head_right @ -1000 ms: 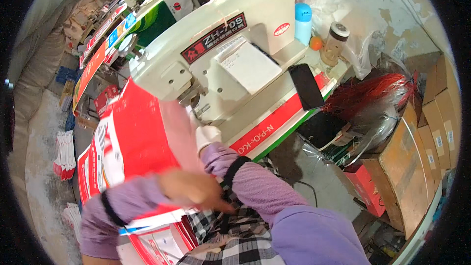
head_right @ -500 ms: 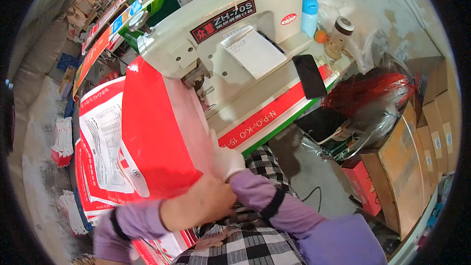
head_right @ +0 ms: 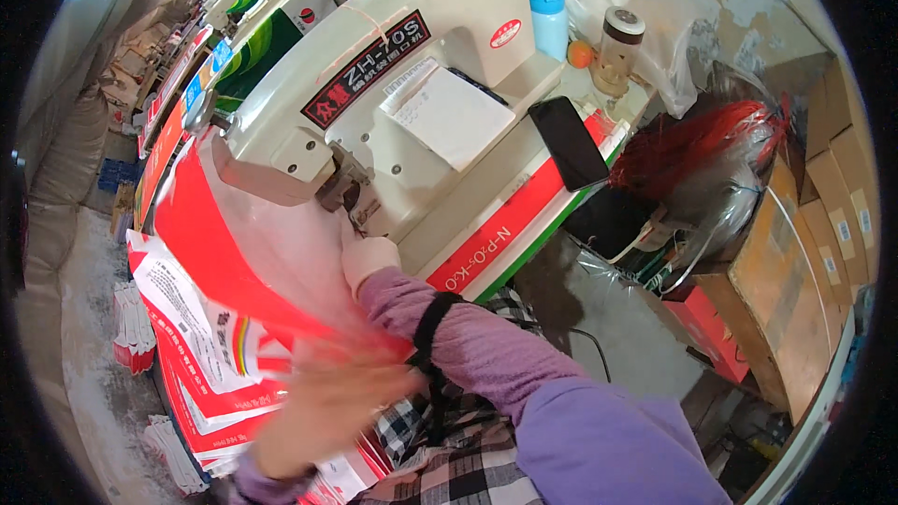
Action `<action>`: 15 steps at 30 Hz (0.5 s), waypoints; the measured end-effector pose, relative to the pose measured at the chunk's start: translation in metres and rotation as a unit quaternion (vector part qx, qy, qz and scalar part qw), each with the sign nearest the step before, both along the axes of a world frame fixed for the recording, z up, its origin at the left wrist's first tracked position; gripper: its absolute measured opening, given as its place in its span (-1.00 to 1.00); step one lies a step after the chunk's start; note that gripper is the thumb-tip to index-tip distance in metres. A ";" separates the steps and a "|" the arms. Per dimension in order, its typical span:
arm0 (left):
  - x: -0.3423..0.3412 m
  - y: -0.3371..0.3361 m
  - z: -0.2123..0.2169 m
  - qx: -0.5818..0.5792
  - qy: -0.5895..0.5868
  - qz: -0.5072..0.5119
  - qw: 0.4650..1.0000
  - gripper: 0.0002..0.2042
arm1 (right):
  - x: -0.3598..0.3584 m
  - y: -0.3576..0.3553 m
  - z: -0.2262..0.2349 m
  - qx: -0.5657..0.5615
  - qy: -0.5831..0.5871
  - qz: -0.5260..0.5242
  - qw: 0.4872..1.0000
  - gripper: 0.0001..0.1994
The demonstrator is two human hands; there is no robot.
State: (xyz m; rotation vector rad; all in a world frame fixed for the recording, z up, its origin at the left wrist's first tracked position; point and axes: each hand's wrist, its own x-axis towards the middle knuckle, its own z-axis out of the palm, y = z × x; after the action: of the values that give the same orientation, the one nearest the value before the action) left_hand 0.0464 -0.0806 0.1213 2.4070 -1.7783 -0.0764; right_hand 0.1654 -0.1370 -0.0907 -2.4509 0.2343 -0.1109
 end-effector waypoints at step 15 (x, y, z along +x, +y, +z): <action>0.256 0.332 0.012 -0.103 -0.369 0.475 0.792 -0.84 | -0.118 -0.077 0.124 0.244 -0.144 0.281 0.917 -0.54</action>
State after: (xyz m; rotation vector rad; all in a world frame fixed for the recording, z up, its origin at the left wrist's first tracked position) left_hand 0.3028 0.2517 0.1333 3.0122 -0.3879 1.2185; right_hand 0.0477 -0.2140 0.0333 -1.8824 -0.5168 -0.1373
